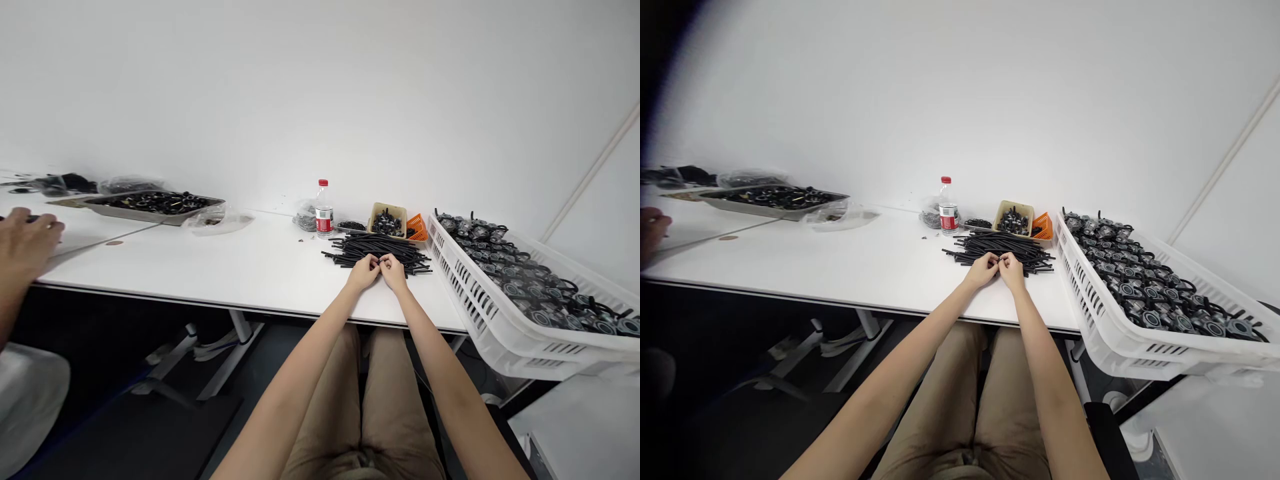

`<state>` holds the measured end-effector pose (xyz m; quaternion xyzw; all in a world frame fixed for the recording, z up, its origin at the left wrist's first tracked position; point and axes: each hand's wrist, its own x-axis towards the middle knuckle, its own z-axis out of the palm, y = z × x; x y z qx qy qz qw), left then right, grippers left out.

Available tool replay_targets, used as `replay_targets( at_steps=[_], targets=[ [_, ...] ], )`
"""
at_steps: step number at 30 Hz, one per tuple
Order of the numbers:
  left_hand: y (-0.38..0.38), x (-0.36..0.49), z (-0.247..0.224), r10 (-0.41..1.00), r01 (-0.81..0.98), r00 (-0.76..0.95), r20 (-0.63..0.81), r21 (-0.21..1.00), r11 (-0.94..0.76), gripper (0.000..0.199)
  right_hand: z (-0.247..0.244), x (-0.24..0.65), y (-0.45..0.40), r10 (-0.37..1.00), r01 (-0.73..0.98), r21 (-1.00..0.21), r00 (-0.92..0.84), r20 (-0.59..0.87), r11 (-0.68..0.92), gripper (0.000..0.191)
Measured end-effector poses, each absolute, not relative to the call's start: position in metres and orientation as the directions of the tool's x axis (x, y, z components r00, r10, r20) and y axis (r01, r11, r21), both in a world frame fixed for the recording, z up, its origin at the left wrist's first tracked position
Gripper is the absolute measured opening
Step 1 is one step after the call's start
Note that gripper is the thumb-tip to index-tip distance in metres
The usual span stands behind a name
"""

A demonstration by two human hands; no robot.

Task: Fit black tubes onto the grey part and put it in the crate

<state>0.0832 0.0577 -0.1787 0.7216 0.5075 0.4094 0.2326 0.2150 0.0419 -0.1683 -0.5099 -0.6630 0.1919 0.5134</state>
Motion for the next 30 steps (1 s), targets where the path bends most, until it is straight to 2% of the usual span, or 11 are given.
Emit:
replay_targets(
  at_steps=[10, 30],
  targets=[
    [0.066, 0.084, -0.187, 0.924, 0.621, 0.148, 0.352, 0.694, -0.364, 0.049, -0.168, 0.215, 0.043, 0.877, 0.489, -0.779, 0.06, 0.478, 0.391, 0.01],
    [0.077, 0.085, -0.197, 0.921, 0.655, 0.136, 0.364, 0.665, -0.359, 0.044, -0.169, 0.215, 0.043, 0.877, 0.487, -0.779, 0.054, 0.478, 0.395, 0.01]
  ],
)
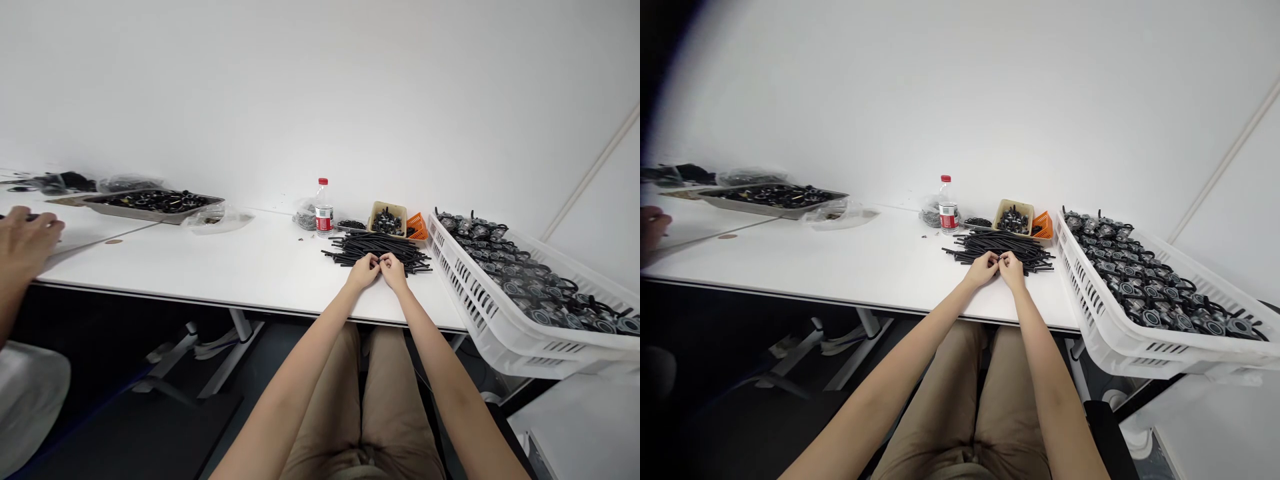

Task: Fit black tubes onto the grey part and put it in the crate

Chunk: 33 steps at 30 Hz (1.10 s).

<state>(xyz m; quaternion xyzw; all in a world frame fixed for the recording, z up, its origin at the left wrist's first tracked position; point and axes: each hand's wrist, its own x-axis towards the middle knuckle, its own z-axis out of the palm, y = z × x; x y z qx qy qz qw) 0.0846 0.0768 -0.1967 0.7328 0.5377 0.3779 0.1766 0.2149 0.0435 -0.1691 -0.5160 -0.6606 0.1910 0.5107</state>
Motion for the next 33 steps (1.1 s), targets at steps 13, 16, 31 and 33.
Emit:
replay_targets(
  at_steps=[13, 16, 31, 33],
  targets=[
    [0.076, 0.083, -0.197, 0.933, 0.646, 0.154, 0.324, 0.682, -0.343, 0.044, -0.174, 0.217, 0.048, 0.871, 0.514, -0.755, 0.032, 0.49, 0.406, 0.01],
    [0.072, 0.083, -0.193, 0.934, 0.642, 0.16, 0.32, 0.685, -0.345, 0.043, -0.174, 0.217, 0.047, 0.869, 0.517, -0.751, 0.029, 0.495, 0.41, 0.01],
    [0.057, 0.083, -0.178, 0.93, 0.633, 0.163, 0.33, 0.688, -0.355, 0.041, -0.172, 0.217, 0.045, 0.87, 0.513, -0.752, 0.023, 0.493, 0.413, 0.009],
    [0.057, 0.083, -0.178, 0.93, 0.637, 0.159, 0.33, 0.686, -0.353, 0.041, -0.172, 0.217, 0.045, 0.87, 0.513, -0.753, 0.023, 0.493, 0.413, 0.009]
  ],
)
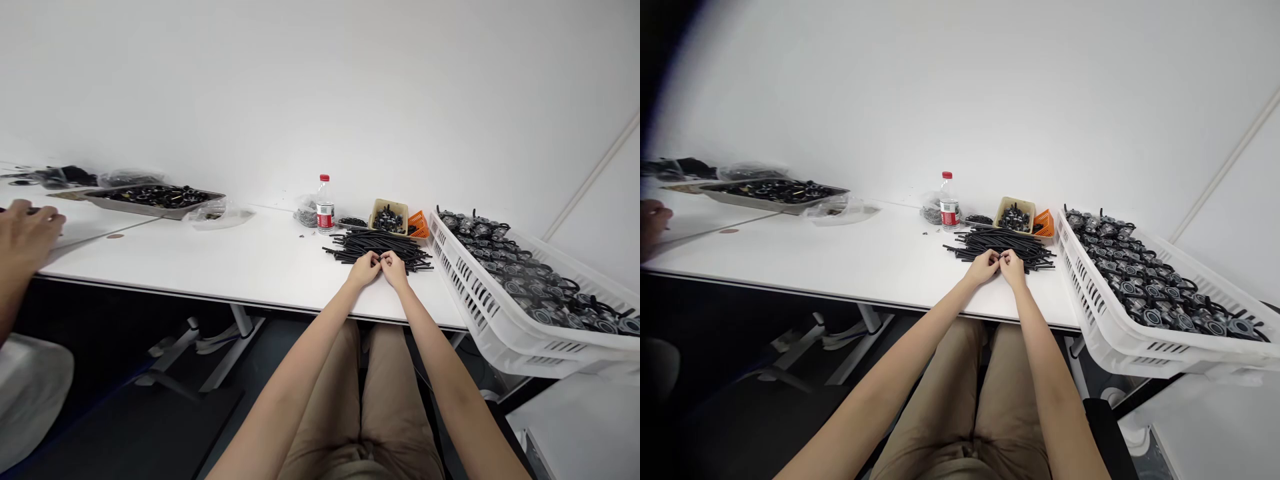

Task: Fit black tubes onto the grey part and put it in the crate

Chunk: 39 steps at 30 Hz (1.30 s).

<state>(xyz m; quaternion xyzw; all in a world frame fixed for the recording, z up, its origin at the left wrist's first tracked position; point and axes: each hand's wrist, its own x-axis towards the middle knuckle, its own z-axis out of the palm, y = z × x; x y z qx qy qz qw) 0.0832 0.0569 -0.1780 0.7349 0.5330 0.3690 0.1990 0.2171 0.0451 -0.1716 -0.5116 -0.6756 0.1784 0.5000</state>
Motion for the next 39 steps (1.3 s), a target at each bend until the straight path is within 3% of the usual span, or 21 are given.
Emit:
replay_targets(
  at_steps=[39],
  targets=[
    [0.069, 0.084, -0.189, 0.936, 0.664, 0.129, 0.328, 0.673, -0.327, 0.043, -0.171, 0.217, 0.046, 0.866, 0.512, -0.753, 0.033, 0.499, 0.414, 0.011]
  ],
)
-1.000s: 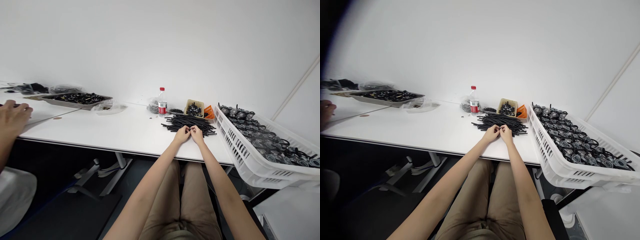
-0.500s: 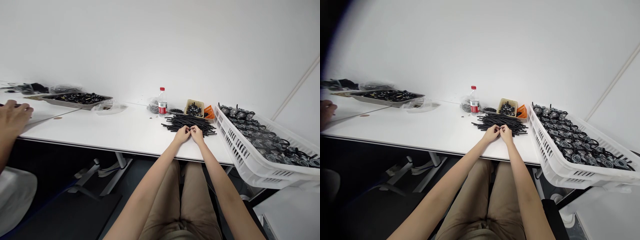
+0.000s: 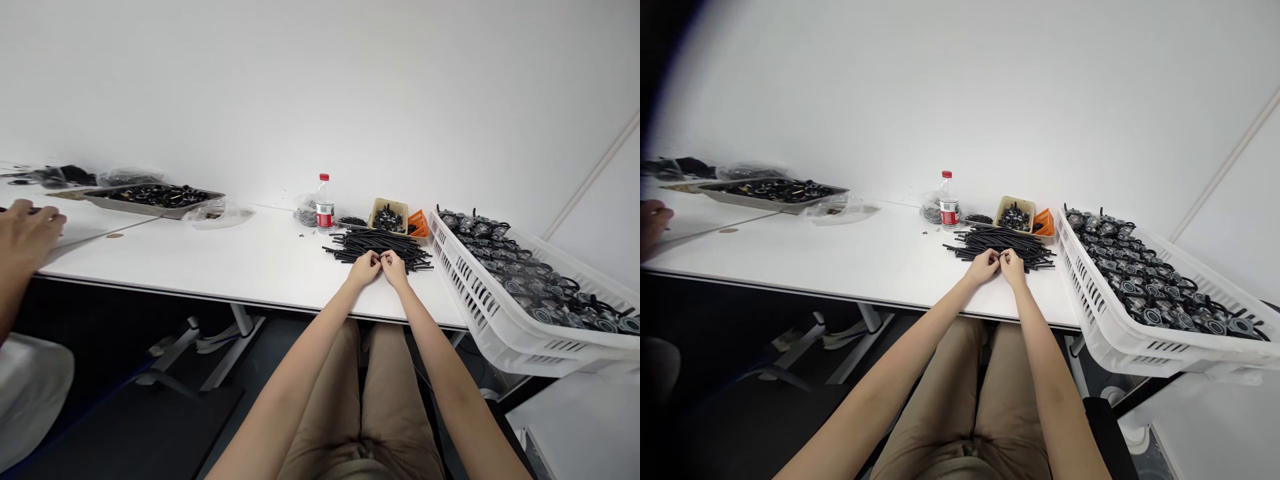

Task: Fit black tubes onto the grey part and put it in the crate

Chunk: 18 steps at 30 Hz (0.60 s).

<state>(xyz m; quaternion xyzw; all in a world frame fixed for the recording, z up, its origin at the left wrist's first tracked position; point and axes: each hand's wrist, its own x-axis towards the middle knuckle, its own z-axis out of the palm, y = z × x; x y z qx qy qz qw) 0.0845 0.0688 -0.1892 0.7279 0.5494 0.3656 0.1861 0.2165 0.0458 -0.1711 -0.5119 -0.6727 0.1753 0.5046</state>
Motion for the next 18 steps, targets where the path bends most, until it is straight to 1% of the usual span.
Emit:
replay_targets(
  at_steps=[10, 18],
  targets=[
    [0.0625, 0.0856, -0.1827, 0.939, 0.658, 0.107, 0.326, 0.685, -0.313, 0.032, -0.1739, 0.2175, 0.0477, 0.864, 0.509, -0.751, 0.03, 0.503, 0.42, 0.012],
    [0.0595, 0.0907, -0.1801, 0.95, 0.669, 0.02, 0.31, 0.702, -0.243, 0.021, -0.1697, 0.2165, 0.0436, 0.867, 0.527, -0.742, 0.02, 0.498, 0.414, 0.01]
  ],
)
